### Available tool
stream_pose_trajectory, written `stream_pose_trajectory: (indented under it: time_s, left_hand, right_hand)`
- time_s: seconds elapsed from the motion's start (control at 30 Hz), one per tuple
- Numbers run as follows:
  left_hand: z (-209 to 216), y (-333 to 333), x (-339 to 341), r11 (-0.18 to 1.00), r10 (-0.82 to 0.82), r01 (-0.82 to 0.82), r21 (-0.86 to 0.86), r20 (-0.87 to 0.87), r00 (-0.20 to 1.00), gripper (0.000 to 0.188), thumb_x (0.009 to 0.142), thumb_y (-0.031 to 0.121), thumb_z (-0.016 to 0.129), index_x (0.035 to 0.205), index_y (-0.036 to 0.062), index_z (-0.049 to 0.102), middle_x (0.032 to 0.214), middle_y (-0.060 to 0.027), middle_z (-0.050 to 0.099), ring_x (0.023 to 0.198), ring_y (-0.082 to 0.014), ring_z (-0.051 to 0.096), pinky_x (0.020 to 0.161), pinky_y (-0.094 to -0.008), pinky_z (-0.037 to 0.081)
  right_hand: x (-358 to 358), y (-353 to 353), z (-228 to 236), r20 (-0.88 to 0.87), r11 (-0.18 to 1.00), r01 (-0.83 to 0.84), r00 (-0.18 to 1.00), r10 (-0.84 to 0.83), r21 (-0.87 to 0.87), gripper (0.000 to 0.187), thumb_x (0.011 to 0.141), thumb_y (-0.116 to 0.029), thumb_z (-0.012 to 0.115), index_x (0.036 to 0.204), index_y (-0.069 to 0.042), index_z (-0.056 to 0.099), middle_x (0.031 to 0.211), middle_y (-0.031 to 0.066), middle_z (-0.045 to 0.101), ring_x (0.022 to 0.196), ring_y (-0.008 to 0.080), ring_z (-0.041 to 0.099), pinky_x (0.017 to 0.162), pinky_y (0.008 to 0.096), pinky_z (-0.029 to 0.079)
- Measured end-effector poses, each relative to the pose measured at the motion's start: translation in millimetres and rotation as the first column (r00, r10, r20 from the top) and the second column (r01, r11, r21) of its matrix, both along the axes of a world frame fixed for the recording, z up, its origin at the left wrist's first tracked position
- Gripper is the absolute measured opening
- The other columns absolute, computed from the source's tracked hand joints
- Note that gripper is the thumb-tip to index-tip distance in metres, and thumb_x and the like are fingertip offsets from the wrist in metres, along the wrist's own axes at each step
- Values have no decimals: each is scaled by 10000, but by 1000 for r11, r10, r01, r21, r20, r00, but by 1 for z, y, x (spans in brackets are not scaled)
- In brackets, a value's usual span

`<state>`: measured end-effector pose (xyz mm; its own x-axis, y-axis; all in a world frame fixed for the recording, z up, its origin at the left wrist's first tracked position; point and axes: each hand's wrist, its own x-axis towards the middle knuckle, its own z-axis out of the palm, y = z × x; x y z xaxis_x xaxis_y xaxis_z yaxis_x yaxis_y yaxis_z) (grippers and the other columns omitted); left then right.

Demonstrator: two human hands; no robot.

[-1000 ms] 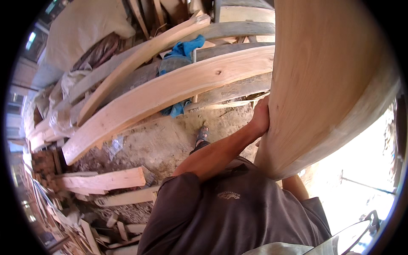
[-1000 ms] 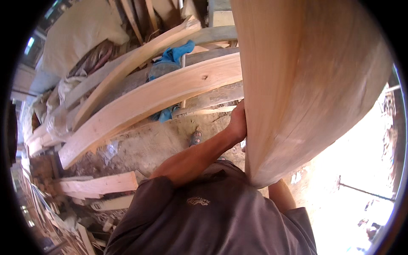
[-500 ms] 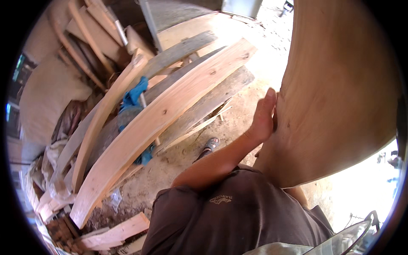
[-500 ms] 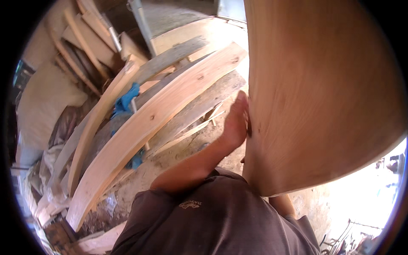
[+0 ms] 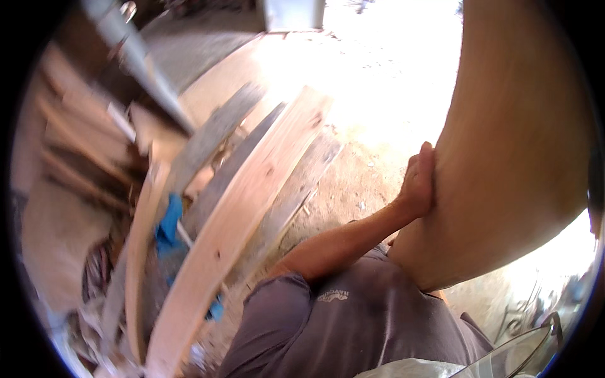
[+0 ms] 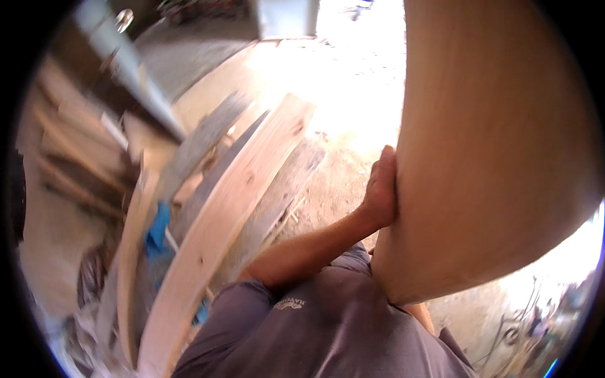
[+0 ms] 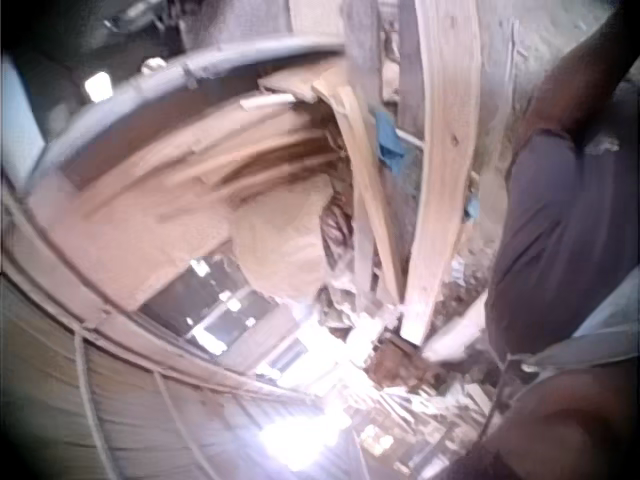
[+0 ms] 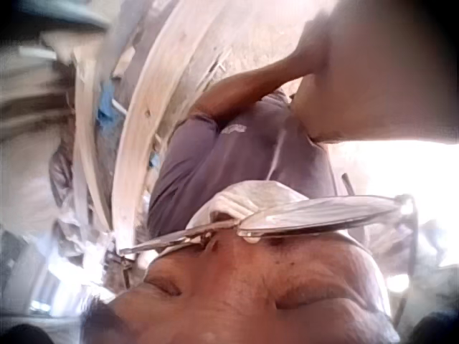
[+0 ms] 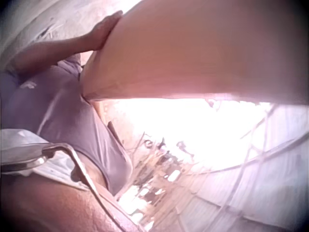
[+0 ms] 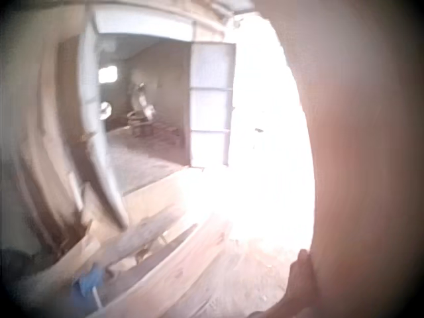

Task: The person carries long wooden planks across a woodworking workshop, picking them up from one pile and moving them to a different stack.

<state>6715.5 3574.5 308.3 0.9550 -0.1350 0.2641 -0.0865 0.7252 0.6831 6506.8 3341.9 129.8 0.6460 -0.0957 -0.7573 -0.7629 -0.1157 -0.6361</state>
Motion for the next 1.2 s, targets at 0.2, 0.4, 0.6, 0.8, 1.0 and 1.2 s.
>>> stream_pose_trajectory:
  time_s: [0.2,0.4,0.6,0.8,1.0,1.2]
  left_hand:
    - [-64,-29,107,678,-735,735,0,-3,678,340,1007,236,567,1252,0,556,1107,-82,638,961,-145,611,837,-316,522]
    - [-72,-115,213,778,-599,564,277,56,799,576,977,512,473,1195,-17,533,1090,-156,612,1000,-213,598,867,-331,511]
    - [-81,-245,273,693,-717,702,164,259,647,570,993,469,490,1360,35,447,1344,-164,493,1250,-296,492,1105,-447,377]
    - [-166,-375,341,194,-978,917,-349,0,207,469,1034,386,436,1365,56,483,1360,-152,526,1291,-321,472,1129,-464,361]
    - [-177,-538,347,10,-996,970,-244,82,31,508,1025,391,476,1384,32,470,1351,-146,560,1259,-326,527,1139,-503,360]
    - [-199,-710,324,-350,-932,791,-503,101,-348,515,1026,407,475,1366,20,476,1332,-187,565,1276,-320,522,1096,-490,414]
  right_hand:
    - [119,4,-19,142,988,78,985,-97,133,593,1031,-478,374,1316,-11,603,1275,129,643,1158,239,582,1024,402,420]
    - [231,-71,-31,106,990,118,986,-126,73,604,1032,-501,360,1304,-29,621,1301,128,631,1188,219,559,1050,399,393]
    - [260,-163,-57,149,985,171,975,-167,-15,611,1010,-522,363,1288,-44,624,1321,191,611,1235,318,550,1069,428,373]
    - [252,-247,-53,19,904,416,909,-417,-99,728,966,-607,401,1217,27,656,1273,214,629,1213,348,571,1041,440,391]
    - [244,-328,-34,-23,741,669,741,-671,-61,654,995,-549,403,1313,-14,601,1378,192,569,1294,313,509,1082,428,355]
    - [215,-397,-91,-87,532,819,527,-846,-216,636,998,-536,404,1320,-24,601,1366,159,582,1268,271,521,1067,421,362]
